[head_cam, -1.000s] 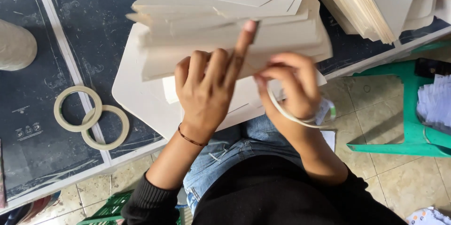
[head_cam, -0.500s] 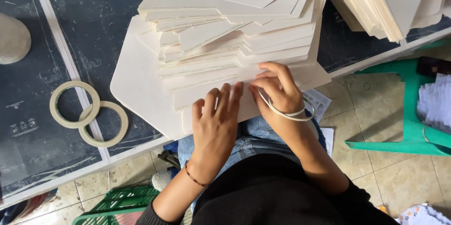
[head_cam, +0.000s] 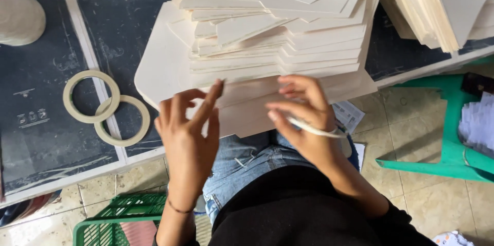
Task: The person applies adhesive tape to the edges of white paper sheets stacked on a table. They smooth the tape down with their fingers, then lift and separate the sheets to continue the process on different parts of the stack.
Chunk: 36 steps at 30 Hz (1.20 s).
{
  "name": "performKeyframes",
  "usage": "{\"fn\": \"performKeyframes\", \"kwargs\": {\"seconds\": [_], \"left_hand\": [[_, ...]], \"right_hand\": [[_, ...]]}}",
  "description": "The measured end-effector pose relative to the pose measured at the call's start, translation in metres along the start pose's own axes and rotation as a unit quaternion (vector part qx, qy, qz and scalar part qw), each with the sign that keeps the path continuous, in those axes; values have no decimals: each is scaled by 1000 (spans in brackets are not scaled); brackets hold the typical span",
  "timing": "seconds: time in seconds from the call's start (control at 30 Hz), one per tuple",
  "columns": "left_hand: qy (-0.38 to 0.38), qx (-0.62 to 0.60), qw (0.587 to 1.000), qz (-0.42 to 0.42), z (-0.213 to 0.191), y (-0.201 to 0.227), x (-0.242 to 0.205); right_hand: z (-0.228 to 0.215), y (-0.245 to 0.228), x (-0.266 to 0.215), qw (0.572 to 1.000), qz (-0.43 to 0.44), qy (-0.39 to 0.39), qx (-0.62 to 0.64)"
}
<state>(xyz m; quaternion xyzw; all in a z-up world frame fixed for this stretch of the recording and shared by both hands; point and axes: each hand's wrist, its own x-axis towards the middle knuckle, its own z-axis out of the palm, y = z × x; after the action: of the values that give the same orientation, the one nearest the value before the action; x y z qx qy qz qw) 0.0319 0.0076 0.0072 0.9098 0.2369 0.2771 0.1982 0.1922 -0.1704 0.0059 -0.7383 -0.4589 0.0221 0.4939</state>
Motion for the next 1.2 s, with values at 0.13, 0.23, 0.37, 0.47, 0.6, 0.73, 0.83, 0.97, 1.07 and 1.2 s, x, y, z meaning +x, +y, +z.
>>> {"fn": "performKeyframes", "kwargs": {"seconds": [0.13, 0.23, 0.37, 0.47, 0.6, 0.73, 0.83, 0.97, 1.07, 1.2], "left_hand": [[-26, -33, 997, -68, -6, -14, -18], [-46, -61, 991, -107, -5, -19, -25], [-58, -104, 983, -138, -9, -20, -31], [-61, -132, 978, -149, -10, -22, -32], [-61, -149, 975, -153, -7, -24, -33], [-62, -141, 977, -149, -3, -26, -35], [-61, -136, 976, -158, -3, -23, -34], [-66, -113, 980, -152, -7, -18, -34], [-66, -108, 980, -151, -6, -17, -33], [-71, -113, 978, -158, -5, -20, -35]], "right_hand": [[36, -14, -5, 997, -2, -68, 34], [51, -25, -3, 994, -10, -98, 40], [57, -30, -2, 994, -10, -108, 29], [60, -26, -2, 993, -6, -120, 22], [66, -23, -2, 994, -13, -109, -20], [62, -25, -2, 993, -21, -112, -40], [50, -23, 0, 989, -33, -145, 1], [25, -29, 8, 983, -41, -176, 40], [12, -37, 8, 952, -1, -173, 251], [4, -12, 3, 877, -29, -140, 459]]}}
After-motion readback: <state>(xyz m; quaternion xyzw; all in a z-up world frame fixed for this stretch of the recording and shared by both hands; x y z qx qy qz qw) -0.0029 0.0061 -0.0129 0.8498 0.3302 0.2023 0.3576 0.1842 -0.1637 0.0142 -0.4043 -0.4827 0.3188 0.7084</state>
